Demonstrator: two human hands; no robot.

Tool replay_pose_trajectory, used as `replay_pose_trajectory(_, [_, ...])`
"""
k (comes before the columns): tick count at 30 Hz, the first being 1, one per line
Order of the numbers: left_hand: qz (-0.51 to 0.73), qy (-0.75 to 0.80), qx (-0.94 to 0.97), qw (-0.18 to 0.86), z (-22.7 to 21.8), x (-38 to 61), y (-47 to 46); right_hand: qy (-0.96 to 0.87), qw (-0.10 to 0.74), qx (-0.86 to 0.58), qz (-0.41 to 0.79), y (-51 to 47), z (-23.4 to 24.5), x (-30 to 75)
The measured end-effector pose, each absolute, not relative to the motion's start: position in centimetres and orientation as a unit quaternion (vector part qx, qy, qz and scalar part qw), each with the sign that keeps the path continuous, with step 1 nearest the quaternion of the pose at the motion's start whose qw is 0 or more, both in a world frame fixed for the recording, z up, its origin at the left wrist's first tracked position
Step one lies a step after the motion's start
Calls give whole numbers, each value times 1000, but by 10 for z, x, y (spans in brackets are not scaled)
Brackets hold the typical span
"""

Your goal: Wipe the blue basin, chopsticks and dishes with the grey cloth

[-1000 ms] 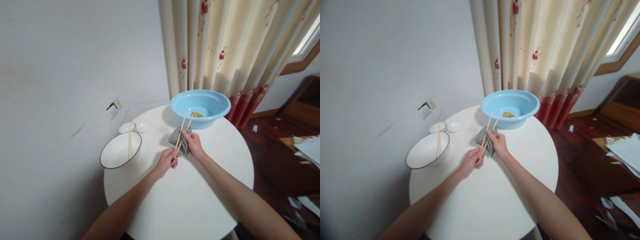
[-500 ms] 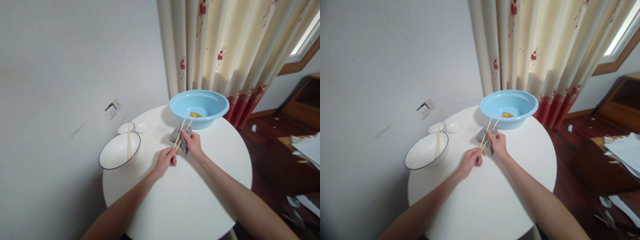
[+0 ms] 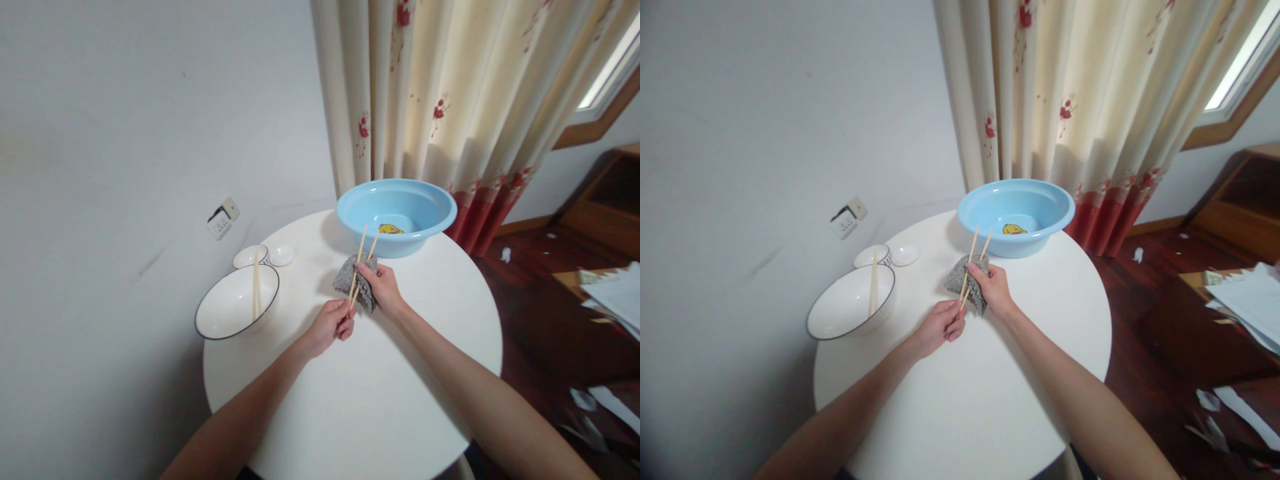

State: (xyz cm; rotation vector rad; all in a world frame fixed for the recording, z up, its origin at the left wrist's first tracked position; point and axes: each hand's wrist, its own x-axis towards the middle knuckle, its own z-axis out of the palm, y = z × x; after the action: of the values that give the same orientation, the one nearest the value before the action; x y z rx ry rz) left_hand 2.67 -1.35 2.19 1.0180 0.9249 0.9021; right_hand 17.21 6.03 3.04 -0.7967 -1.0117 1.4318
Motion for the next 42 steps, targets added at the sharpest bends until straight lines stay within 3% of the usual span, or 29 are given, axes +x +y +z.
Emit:
replay_pose_trajectory(8, [380, 400, 457, 697, 23, 28, -17, -409, 632, -344, 561, 74, 29, 186])
replay_pose_trajectory(17, [406, 395, 443, 695, 24, 27, -15, -502, 563, -296, 585, 58, 32, 171])
replay_pose_trajectory(23, [397, 403, 461, 684, 23, 29, -14, -486, 562, -330, 582, 60, 36, 174])
replay_pose_trajectory(36, [310, 428, 520, 671, 17, 26, -19, -309, 715, -331, 532, 85, 49, 203])
replay_pose_trajectory(42, [381, 462, 541, 591, 15, 27, -16, -306, 729, -329, 516, 86, 45, 200])
